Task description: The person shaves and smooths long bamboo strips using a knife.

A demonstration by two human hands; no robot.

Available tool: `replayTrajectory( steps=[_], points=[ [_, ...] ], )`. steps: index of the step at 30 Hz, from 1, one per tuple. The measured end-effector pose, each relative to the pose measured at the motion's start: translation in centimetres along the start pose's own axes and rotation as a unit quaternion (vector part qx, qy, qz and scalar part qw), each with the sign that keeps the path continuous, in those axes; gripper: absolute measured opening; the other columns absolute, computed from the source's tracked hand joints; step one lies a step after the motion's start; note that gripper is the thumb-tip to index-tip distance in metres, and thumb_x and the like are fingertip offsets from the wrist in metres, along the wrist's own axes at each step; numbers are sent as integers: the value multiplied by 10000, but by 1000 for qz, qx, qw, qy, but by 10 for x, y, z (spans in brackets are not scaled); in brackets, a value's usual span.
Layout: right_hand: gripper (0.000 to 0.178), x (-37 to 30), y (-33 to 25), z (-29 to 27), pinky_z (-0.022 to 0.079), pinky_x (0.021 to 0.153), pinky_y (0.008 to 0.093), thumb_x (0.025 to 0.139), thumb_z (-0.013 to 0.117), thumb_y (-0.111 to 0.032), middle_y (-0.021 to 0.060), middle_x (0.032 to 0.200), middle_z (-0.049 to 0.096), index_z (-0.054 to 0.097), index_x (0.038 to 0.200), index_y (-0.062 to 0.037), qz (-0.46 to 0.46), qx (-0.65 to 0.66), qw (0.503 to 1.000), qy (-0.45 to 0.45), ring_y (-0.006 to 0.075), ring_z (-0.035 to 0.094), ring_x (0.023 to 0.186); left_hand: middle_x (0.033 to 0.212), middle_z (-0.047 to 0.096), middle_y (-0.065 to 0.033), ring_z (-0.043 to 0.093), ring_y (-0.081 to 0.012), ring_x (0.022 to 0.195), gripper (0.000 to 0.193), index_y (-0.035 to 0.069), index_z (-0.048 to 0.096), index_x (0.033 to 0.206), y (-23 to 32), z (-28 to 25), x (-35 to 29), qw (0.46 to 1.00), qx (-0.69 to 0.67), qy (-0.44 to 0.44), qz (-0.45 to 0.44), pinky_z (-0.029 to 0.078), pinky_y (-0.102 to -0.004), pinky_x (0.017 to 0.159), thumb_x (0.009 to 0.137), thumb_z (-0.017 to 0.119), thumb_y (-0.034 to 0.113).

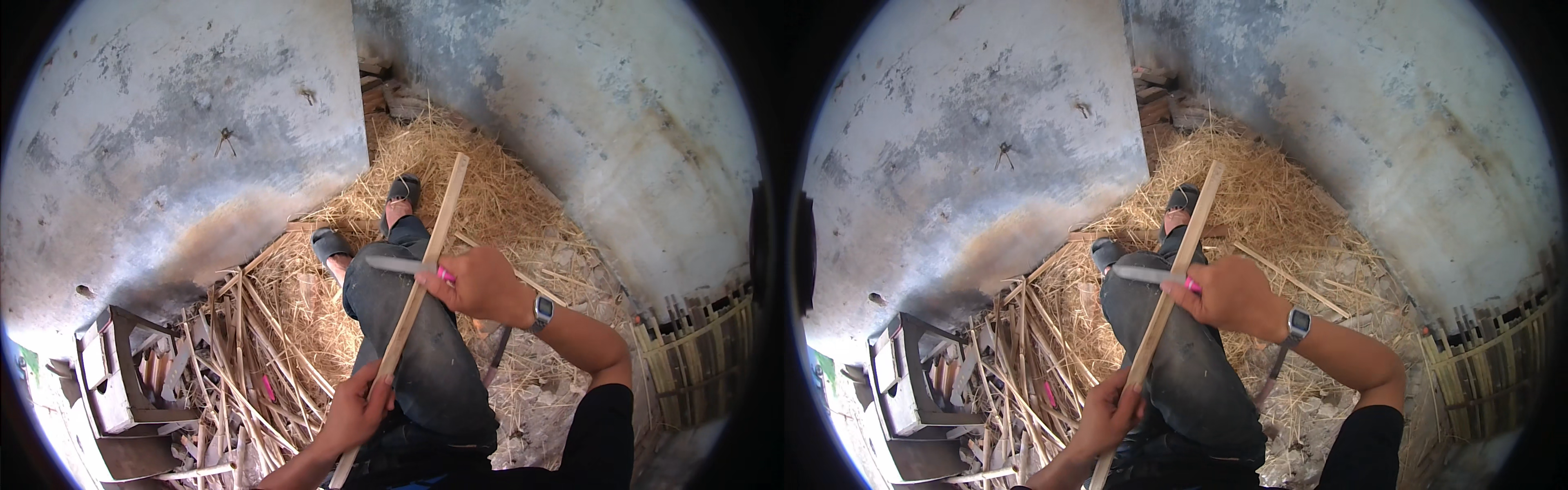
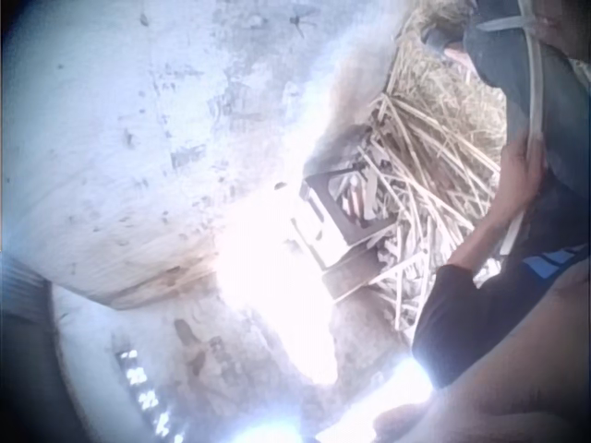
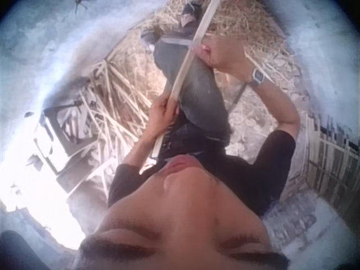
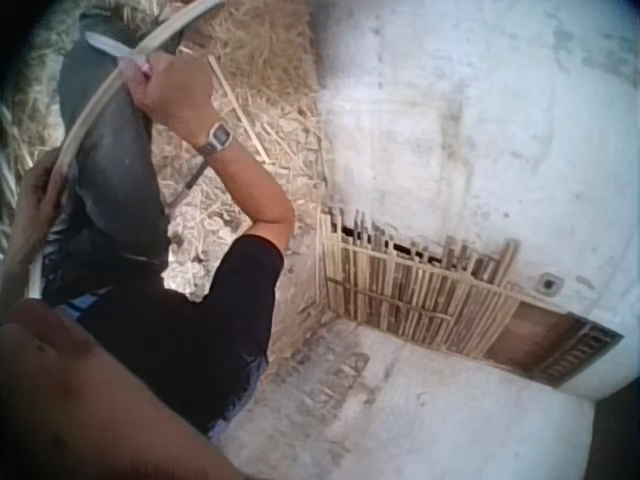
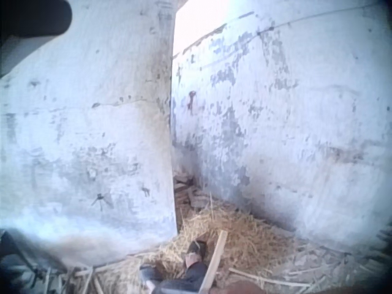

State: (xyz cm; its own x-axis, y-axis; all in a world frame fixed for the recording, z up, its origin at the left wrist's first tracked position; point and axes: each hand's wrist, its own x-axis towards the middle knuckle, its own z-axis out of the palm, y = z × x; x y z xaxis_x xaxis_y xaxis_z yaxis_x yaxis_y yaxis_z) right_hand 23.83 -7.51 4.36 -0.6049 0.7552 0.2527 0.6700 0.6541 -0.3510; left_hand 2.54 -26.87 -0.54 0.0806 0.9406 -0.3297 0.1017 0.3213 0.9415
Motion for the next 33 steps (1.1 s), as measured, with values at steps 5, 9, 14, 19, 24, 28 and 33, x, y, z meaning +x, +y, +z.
replayTrajectory(
  steps=[5,9,14,19,24,28,33],
  points=[
    [593,-28,-28,2,498,470,480,969,568,-583,156,498,576,682,702,-66,-46,-9,995,-85,369,621,466,693,545,31,484,-30,584,252,21,621,1233,7,6,7,999,-1,18,30,371,-201,522,1074,520,188],
    [630,-29,-22,8,489,435,448,952,575,-618,129,488,575,631,643,-72,-50,-34,997,-48,330,627,453,705,558,27,505,-32,600,316,19,613,1320,6,10,5,997,15,50,51,389,-205,535,1069,536,195],
    [635,-20,-6,14,474,413,414,940,573,-649,112,507,584,629,642,-91,-97,-60,993,14,313,613,439,704,564,24,525,-38,608,320,10,617,1325,3,7,1,995,52,74,51,416,-222,544,1060,553,179],
    [594,15,44,5,451,433,418,962,578,-601,116,523,564,615,649,-97,-15,-118,987,106,304,596,458,686,618,-21,567,-67,619,320,23,645,1311,-1,-3,-10,995,66,77,15,461,-260,563,1024,606,159],
    [638,41,175,-40,449,508,484,1044,448,-527,186,560,574,657,701,-32,87,-214,951,203,368,577,503,680,601,-1,558,-53,615,282,14,677,1246,-10,-1,-37,991,120,57,25,444,-245,553,1027,608,178],
    [637,41,229,-73,421,516,465,1052,485,-483,187,535,549,661,665,-8,209,-153,930,261,345,555,491,672,626,-14,576,-60,609,286,38,687,1264,-37,-2,-53,994,76,66,42,466,-251,560,1019,619,167],
    [599,30,149,-41,367,482,433,1039,517,-479,189,520,492,668,699,-10,201,-12,954,221,333,517,459,657,593,8,547,-37,595,270,31,678,1262,-22,-4,-32,999,24,38,-3,433,-230,540,1038,582,146]
  ],
)
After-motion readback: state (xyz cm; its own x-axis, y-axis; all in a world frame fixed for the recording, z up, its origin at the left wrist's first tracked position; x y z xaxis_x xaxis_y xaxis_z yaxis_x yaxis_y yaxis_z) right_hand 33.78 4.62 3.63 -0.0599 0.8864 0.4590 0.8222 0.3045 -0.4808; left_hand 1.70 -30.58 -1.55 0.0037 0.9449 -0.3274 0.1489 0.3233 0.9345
